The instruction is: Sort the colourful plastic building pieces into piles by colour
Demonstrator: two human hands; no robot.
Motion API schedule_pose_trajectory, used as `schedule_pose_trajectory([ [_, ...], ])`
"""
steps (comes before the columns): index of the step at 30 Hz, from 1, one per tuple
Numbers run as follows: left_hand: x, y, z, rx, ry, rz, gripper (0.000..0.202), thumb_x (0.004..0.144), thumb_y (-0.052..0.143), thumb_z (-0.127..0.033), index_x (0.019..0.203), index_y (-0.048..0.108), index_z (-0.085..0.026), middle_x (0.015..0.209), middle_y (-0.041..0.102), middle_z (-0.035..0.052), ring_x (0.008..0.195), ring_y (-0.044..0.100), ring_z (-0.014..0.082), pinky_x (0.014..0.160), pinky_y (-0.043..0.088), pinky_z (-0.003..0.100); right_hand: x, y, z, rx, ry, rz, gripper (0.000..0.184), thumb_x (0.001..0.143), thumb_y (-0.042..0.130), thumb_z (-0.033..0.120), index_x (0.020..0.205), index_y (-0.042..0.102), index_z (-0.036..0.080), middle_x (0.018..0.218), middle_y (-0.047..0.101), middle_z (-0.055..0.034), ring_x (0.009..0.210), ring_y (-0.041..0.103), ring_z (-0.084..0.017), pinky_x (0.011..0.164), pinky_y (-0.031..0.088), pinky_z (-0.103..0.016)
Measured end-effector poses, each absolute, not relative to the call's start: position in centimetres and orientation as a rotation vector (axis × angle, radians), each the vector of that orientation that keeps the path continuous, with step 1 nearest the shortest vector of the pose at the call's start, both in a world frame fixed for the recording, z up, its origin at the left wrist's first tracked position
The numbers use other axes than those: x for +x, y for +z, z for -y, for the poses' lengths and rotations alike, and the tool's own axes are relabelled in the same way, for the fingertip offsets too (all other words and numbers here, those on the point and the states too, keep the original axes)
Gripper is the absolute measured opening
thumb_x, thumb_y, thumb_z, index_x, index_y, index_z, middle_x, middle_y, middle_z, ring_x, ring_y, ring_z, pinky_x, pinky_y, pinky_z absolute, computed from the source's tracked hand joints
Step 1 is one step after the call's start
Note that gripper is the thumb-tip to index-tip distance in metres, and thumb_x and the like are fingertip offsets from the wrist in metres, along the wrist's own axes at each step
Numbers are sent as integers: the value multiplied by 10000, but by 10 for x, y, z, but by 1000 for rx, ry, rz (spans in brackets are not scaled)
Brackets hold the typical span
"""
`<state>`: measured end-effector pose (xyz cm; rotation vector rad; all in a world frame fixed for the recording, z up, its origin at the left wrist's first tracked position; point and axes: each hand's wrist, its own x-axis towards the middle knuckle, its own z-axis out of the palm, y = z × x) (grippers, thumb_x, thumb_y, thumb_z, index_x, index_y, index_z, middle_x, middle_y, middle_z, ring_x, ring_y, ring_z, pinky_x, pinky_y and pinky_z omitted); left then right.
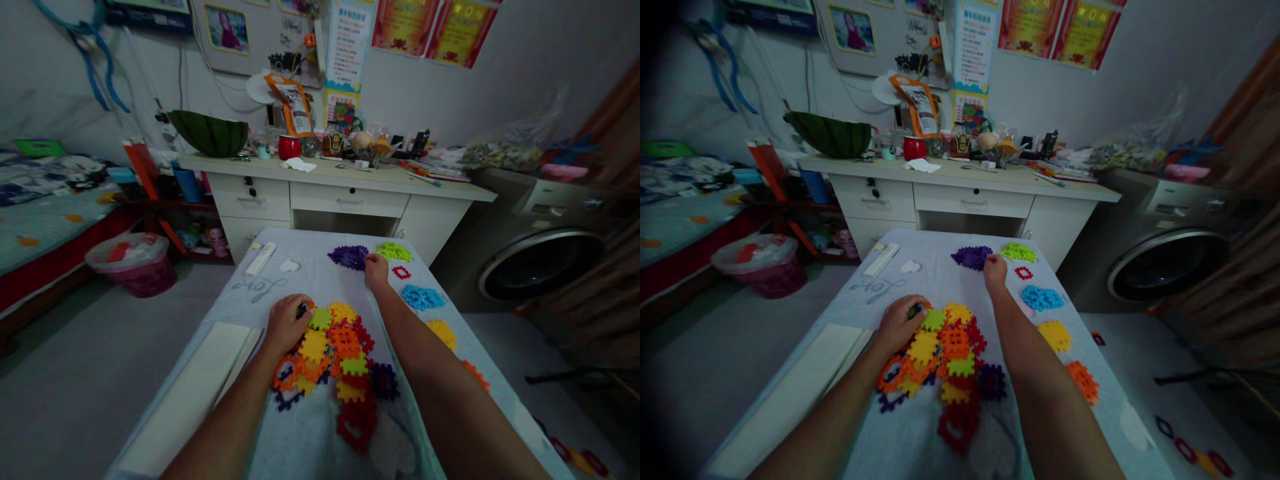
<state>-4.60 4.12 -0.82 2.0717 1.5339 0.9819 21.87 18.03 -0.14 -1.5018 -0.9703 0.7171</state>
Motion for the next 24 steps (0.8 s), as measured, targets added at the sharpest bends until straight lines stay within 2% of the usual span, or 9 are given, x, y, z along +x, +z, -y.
schedule_pose_trajectory([
  [3, -46, -6, -40, 2072, 978, -1540, 192, 804, 549, -321, 946, 654, -245, 1037, 699, 23, 1024, 615, 214, 957, 431, 363, 220, -3, -169, -1652, 584, 1044, 200, 629, 547, 39, 710, 662, 181, 857, 649, -59, 998, 572, -228, 956, 415, -375],
  [5, -46, -6, -40, 2070, 971, -1541, 190, 804, 549, -319, 946, 654, -247, 1040, 698, 25, 1032, 612, 218, 963, 428, 371, 217, -6, -163, -1715, 545, 1094, 209, 623, 568, 32, 699, 677, 193, 920, 655, -74, 1055, 557, -255, 997, 383, -403],
  [11, -46, -8, -41, 2064, 959, -1558, 193, 808, 552, -317, 959, 652, -251, 1060, 694, 22, 1050, 606, 222, 980, 415, 380, 203, -14, -158, -1795, 325, 1480, 343, 699, 527, 78, 970, 704, 189, 1140, 618, -105, 1140, 529, -250, 1014, 390, -402],
  [19, -46, -8, -40, 2057, 965, -1561, 192, 808, 557, -311, 963, 656, -256, 1077, 694, 17, 1071, 605, 218, 978, 418, 372, 197, -20, -162, -1573, 299, 1681, 424, 704, 495, 90, 1082, 665, 182, 1182, 626, -76, 1164, 523, -205, 1063, 359, -364],
  [24, -46, -7, -40, 2075, 980, -1547, 186, 809, 555, -313, 951, 659, -252, 1048, 700, 17, 1034, 615, 216, 960, 429, 372, 198, -23, -152, -1552, 282, 1746, 434, 702, 476, 74, 1084, 666, 157, 1159, 633, -93, 1118, 544, -210, 1036, 378, -362],
])
